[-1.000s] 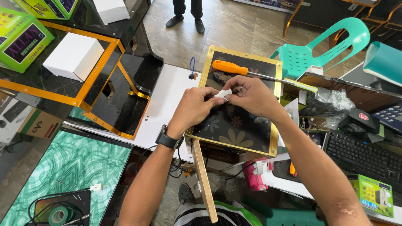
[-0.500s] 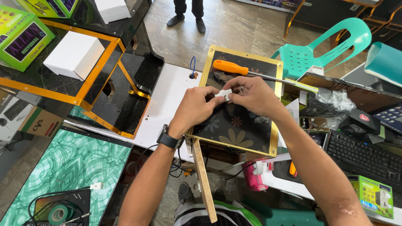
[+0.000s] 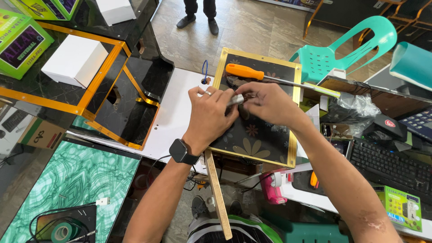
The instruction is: The person works at a repair bench assembling a small electrical component, handling a black wire and a white socket-like part, twisting wire ends by hand and using a screwdriver and pliers to tighten and adjust the parts. They then carry small parts to a storage shelf and handle them near a cardboard box.
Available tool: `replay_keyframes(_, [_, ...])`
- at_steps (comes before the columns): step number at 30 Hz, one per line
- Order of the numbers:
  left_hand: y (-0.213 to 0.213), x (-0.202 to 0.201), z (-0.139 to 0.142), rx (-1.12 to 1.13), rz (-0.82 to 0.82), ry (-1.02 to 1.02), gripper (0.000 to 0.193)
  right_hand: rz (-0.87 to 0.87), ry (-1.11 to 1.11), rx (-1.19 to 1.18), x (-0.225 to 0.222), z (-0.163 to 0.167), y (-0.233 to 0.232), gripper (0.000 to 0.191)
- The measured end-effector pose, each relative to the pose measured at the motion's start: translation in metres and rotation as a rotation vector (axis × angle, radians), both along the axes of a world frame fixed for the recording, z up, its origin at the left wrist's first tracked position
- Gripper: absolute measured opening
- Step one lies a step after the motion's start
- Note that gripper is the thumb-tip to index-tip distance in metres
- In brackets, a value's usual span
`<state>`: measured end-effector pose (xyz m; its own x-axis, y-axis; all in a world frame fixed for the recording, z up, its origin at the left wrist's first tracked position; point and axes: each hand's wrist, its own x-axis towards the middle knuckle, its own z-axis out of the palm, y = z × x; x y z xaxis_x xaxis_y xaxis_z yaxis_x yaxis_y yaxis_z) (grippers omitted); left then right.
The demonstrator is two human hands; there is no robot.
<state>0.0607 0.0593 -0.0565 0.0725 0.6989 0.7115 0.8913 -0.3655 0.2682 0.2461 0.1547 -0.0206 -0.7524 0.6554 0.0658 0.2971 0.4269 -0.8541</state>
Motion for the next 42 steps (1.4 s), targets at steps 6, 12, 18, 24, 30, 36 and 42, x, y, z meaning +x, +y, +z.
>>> replay_keyframes(6, [-0.003, -0.016, 0.001, 0.108, -0.018, 0.315, 0.033, -0.112, -0.136, 0.507, 0.006, 0.009, 0.003, 0.015])
replay_keyframes(12, [-0.016, -0.031, 0.005, 0.35, -0.133, 0.48, 0.03, 0.055, -0.251, 0.788, 0.006, 0.002, -0.003, 0.022])
replay_keyframes(18, [-0.016, -0.039, 0.006, 0.395, -0.16, 0.5, 0.024, 0.066, -0.253, 0.76, 0.003, 0.001, -0.003, 0.021])
replay_keyframes(24, [-0.014, -0.04, 0.002, 0.385, -0.183, 0.491, 0.023, 0.005, -0.109, 0.639, 0.007, 0.019, -0.005, 0.01])
replay_keyframes(30, [-0.01, -0.041, -0.002, 0.436, -0.14, 0.553, 0.023, 0.125, 0.01, 0.555, 0.007, 0.039, -0.017, 0.01])
replay_keyframes(36, [-0.009, -0.04, -0.002, 0.437, -0.151, 0.522, 0.021, 0.17, 0.024, 0.598, -0.003, 0.038, -0.026, 0.009])
replay_keyframes(42, [-0.009, -0.041, -0.002, 0.423, -0.138, 0.512, 0.019, 0.121, 0.045, 0.536, -0.008, 0.03, -0.025, 0.006])
